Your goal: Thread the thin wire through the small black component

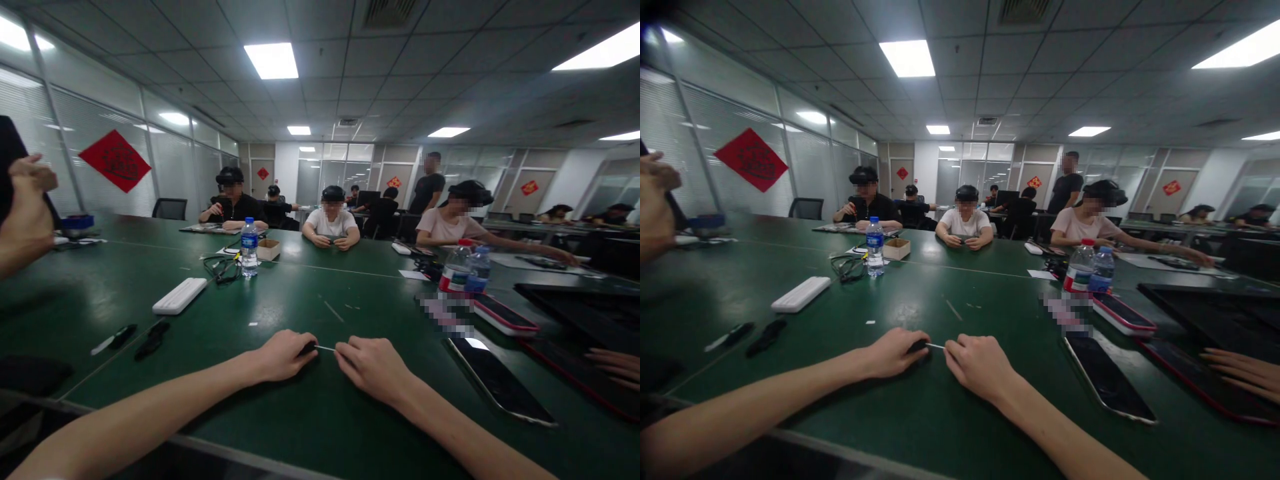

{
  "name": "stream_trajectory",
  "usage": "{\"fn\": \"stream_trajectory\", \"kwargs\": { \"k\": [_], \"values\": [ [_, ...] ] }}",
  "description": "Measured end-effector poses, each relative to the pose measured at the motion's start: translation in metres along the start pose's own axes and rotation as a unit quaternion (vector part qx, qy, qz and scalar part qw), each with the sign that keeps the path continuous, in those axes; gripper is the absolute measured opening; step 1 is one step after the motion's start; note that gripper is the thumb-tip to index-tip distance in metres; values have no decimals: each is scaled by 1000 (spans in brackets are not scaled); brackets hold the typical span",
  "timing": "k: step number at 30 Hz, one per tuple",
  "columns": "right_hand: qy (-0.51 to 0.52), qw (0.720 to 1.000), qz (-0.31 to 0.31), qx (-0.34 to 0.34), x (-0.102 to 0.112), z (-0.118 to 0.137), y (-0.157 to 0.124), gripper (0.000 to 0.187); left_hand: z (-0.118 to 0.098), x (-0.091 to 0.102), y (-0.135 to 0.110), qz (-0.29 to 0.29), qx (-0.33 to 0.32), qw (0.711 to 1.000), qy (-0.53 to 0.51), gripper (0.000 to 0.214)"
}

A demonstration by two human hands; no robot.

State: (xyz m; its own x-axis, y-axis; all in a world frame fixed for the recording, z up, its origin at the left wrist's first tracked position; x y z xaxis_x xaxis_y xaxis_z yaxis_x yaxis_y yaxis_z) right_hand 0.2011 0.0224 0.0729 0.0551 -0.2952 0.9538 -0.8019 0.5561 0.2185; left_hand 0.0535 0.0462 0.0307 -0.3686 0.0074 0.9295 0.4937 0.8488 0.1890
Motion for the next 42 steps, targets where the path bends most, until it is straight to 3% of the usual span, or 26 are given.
{"fn": "stream_trajectory", "kwargs": {
  "k": [8, 24, 33, 42],
  "values": [
    [23, 999, 27, -37, 0, 0, 0, 33, -4, 4, -2, -24, -42, 998, 38, 31],
    [22, 999, 30, -27, 1, -1, -1, 26, 7, 3, 2, -52, -8, 999, 2, 24],
    [-10, 998, 34, -49, -6, -7, 0, 29, 20, 3, 4, -80, 16, 997, 1, 33],
    [-5, 998, 40, -46, -5, -1, 2, 29, 23, 1, 6, -65, 19, 997, -38, 25]
  ]
}}
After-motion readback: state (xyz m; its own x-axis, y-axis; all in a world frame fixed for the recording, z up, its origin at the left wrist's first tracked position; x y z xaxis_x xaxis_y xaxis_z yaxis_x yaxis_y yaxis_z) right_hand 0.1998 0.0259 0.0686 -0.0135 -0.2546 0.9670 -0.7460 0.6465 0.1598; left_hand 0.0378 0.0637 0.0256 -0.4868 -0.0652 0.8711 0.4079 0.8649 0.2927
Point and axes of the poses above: each hand's wrist, its own y-axis towards the middle knuckle, its own x-axis out of the back of the hand, z = x × y, the point moved 7 cm from there along y, towards the middle knuckle, and after that the axes turned 7 degrees about x, right-handed, at the moved point
